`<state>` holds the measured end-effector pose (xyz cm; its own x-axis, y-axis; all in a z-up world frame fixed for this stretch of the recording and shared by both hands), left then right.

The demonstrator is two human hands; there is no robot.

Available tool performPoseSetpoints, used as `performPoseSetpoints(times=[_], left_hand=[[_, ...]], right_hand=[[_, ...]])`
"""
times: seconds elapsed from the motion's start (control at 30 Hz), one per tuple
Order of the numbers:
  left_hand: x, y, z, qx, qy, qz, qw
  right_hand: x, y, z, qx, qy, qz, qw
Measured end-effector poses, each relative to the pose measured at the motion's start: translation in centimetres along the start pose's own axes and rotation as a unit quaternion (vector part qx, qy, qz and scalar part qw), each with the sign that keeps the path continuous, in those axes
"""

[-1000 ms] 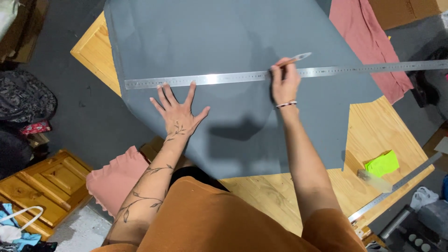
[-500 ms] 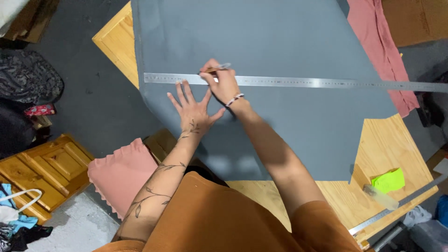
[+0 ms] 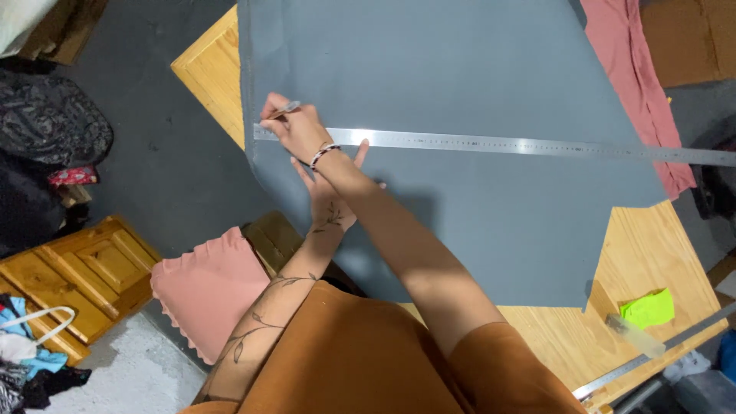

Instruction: The person measures and marks a large piece of gray fabric on a wooden table using a metal ruler and a pencil. They then use scissors to cut the fabric along the marked lines.

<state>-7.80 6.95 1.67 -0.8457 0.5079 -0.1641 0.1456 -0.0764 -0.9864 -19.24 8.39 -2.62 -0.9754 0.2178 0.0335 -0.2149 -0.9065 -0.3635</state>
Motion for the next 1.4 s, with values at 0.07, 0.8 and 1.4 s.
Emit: performPoseSetpoints(times=[0.07, 0.8, 1.4], left_hand=[[-0.4, -0.6, 0.0, -0.007, 0.003, 0.000, 1.000], [-1.2, 0.3, -0.1, -0.039, 0.100, -0.088, 0.990], [-1.2, -0.3, -0.2, -0.074, 0.113, -0.084, 0.987]], right_hand=[[0.6, 1.7, -1.7, -0.011, 0.009, -0.011, 1.000], [-24.4, -41.8, -10.7, 0.035, 0.052, -0.514, 0.855], [-28.4, -49.1, -16.7, -0.002, 0.100, -0.427, 0.899]])
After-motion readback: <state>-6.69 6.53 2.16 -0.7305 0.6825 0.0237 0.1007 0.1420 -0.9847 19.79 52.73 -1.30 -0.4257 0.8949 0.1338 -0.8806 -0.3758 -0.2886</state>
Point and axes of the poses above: each hand's wrist, its own x-axis towards the middle knuckle, its own y-axis out of the palm, z = x × y, the point moved 9 cm from there along x, towards the middle knuckle, and after that the axes turned 1 degree about -y, right-handed, at the moved point
